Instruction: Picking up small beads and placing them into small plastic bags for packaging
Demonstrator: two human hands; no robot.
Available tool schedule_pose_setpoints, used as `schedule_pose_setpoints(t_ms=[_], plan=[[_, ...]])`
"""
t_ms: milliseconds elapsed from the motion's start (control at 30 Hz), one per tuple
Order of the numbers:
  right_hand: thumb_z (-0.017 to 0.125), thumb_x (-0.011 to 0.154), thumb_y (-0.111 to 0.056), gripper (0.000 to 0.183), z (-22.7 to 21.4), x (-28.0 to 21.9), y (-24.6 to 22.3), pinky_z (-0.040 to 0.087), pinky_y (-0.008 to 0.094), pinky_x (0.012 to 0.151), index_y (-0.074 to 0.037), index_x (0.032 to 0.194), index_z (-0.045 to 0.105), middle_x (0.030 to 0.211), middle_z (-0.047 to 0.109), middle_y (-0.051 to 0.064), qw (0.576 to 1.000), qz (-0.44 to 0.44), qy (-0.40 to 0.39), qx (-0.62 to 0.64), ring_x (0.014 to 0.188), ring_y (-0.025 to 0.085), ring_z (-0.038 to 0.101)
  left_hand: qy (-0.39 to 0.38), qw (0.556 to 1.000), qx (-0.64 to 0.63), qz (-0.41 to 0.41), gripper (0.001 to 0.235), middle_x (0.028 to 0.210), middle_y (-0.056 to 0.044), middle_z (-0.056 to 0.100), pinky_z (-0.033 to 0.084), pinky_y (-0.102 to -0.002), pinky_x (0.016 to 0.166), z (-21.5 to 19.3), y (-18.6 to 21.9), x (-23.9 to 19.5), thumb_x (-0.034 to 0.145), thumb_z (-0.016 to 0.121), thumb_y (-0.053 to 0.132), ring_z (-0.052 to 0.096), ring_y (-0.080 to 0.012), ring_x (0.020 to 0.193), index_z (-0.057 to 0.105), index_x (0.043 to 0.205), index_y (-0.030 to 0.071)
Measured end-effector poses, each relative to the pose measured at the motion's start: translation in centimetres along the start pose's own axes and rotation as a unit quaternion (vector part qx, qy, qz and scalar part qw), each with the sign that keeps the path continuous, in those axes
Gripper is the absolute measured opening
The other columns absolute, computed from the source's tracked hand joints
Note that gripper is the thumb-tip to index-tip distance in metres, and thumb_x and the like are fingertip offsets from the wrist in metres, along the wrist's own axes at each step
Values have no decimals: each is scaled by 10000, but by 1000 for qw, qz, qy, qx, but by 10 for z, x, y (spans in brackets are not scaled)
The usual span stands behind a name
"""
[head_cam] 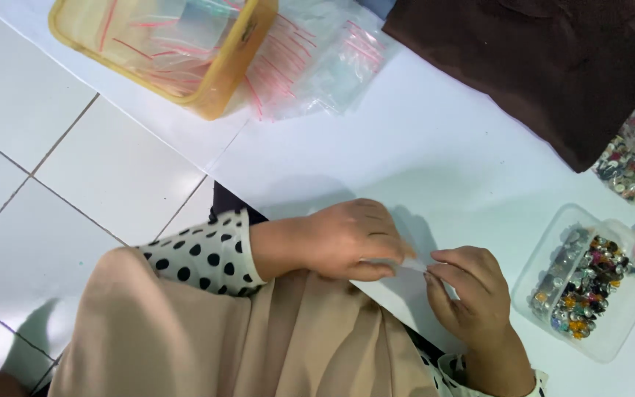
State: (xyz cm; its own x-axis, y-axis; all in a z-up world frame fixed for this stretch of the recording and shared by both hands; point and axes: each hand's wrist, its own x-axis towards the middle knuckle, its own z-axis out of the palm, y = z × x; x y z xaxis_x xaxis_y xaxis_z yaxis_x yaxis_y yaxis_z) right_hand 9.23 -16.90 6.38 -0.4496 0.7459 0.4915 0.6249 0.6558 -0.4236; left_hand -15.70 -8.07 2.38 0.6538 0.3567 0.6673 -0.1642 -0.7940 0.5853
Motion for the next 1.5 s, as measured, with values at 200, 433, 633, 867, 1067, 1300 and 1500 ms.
schedule_pose_setpoints(t_ms=[200,433,633,867,1067,1300,1500], plan=[[665,888,-34,25,18,47,-35,531,365,768,-46,894,686,1020,691,101,998,5,-64,10,789,253,653,103,993,26,-46,87,846,-44,647,500,-394,758,-35,36,-30,1037,594,131,618,-293,762,634,962,110],[677,886,-36,16,42,110,-60,550,370,749,-48,877,680,1020,693,99,996,-53,-75,13,790,256,663,151,988,-1,-36,149,861,-38,620,487,-396,774,-96,47,-55,1067,500,120,623,-261,758,595,958,83],[678,912,-25,40,54,210,-53,542,368,847,3,916,707,967,740,147,993,-6,-113,36,863,272,699,124,970,210,-17,254,928,-101,618,462,-429,808,-190,32,-35,1089,436,186,601,-338,830,637,994,63],[644,1133,75,148,86,331,-34,532,543,891,194,1051,675,1043,684,329,971,-233,50,-23,958,475,653,171,829,532,31,156,869,-47,531,372,-417,624,-294,-6,-5,1066,614,117,512,-254,747,562,921,96],[643,1072,-3,113,119,304,1,505,512,937,104,1102,665,1100,637,285,988,-157,9,5,1020,434,625,180,845,501,-58,185,1194,-106,643,392,-525,946,-240,22,-49,1072,739,194,535,-370,1144,645,1208,110],[735,942,-118,119,132,163,51,528,448,880,-75,1054,733,1205,665,144,998,-55,-4,-2,1000,326,643,174,941,267,-111,359,1182,-150,660,508,-551,1010,-69,-3,-106,1042,534,387,643,-409,1175,693,1172,92],[715,927,-238,115,108,70,32,515,433,892,-153,999,742,1199,685,85,997,-56,-47,-36,973,266,661,35,943,306,-129,371,1235,-171,639,408,-596,1118,-59,-7,-96,930,713,390,584,-418,1275,707,1139,82]])
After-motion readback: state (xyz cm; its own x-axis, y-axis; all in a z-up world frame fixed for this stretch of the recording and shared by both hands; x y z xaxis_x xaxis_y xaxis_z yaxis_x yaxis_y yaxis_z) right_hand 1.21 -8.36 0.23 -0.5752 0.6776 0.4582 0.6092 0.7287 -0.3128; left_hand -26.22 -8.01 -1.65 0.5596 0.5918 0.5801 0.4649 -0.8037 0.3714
